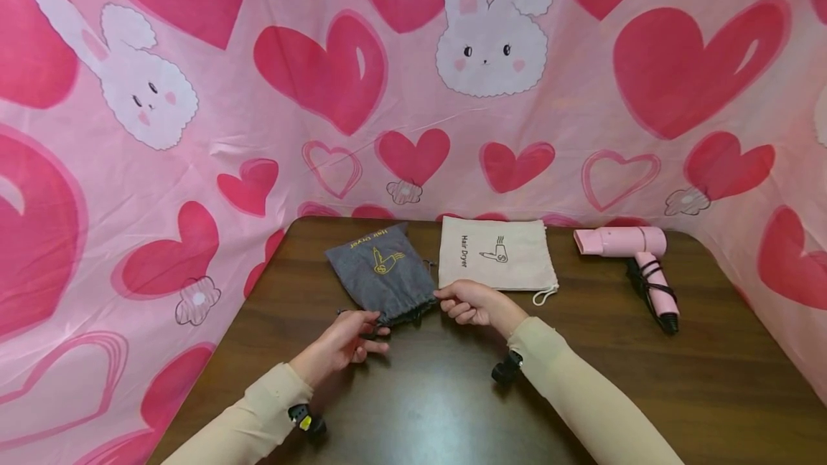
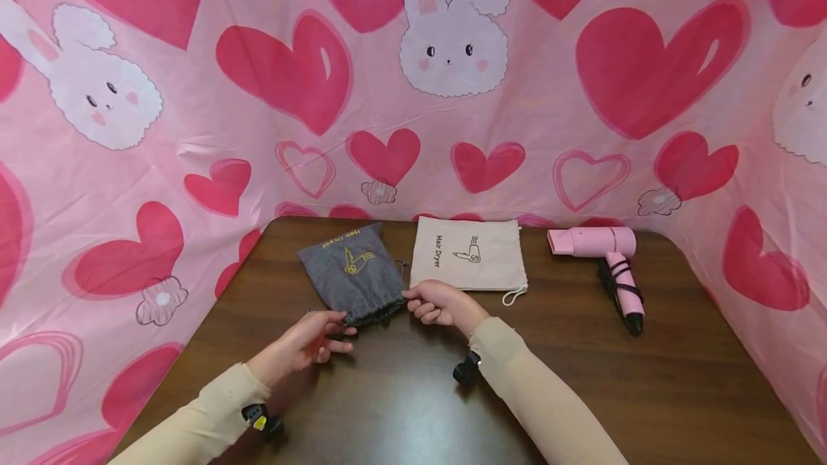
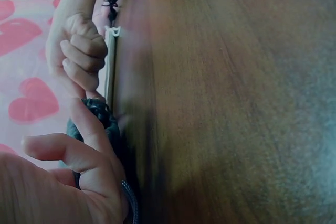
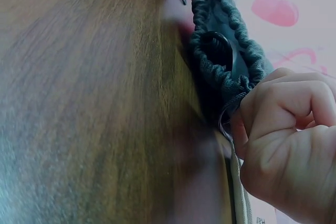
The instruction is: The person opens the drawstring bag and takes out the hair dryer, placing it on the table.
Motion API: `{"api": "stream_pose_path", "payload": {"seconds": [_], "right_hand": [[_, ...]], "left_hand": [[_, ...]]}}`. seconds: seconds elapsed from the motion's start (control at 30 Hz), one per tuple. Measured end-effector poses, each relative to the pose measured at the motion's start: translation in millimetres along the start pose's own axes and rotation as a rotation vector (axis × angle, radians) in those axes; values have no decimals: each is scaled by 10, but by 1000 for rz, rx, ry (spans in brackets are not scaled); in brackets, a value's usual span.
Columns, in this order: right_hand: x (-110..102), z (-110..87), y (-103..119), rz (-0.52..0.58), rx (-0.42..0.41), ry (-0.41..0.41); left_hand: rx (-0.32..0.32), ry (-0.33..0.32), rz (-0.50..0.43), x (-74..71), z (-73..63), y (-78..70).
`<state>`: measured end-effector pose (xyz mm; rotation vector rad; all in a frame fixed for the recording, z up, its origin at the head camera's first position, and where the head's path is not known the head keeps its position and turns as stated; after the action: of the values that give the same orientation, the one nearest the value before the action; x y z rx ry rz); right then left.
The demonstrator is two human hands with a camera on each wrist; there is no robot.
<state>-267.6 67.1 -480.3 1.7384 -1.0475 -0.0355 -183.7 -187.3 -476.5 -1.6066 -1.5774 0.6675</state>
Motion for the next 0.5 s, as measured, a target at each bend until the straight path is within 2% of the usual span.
{"api": "stream_pose_path", "payload": {"seconds": [0.5], "right_hand": [[-7,-26,10,-75,-25,-29]], "left_hand": [[31,-69,37,-25,-4,36]]}}
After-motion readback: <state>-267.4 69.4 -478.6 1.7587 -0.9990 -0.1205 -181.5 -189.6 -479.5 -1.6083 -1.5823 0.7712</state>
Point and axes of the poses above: each hand's wrist, its own z-axis towards the middle knuckle, its own x-axis out of the palm, y = z × x, the point moved 2 cm from there along z, towards the middle knuckle, and after that the axes turned 5 degrees about y, right-handed, at the moved point
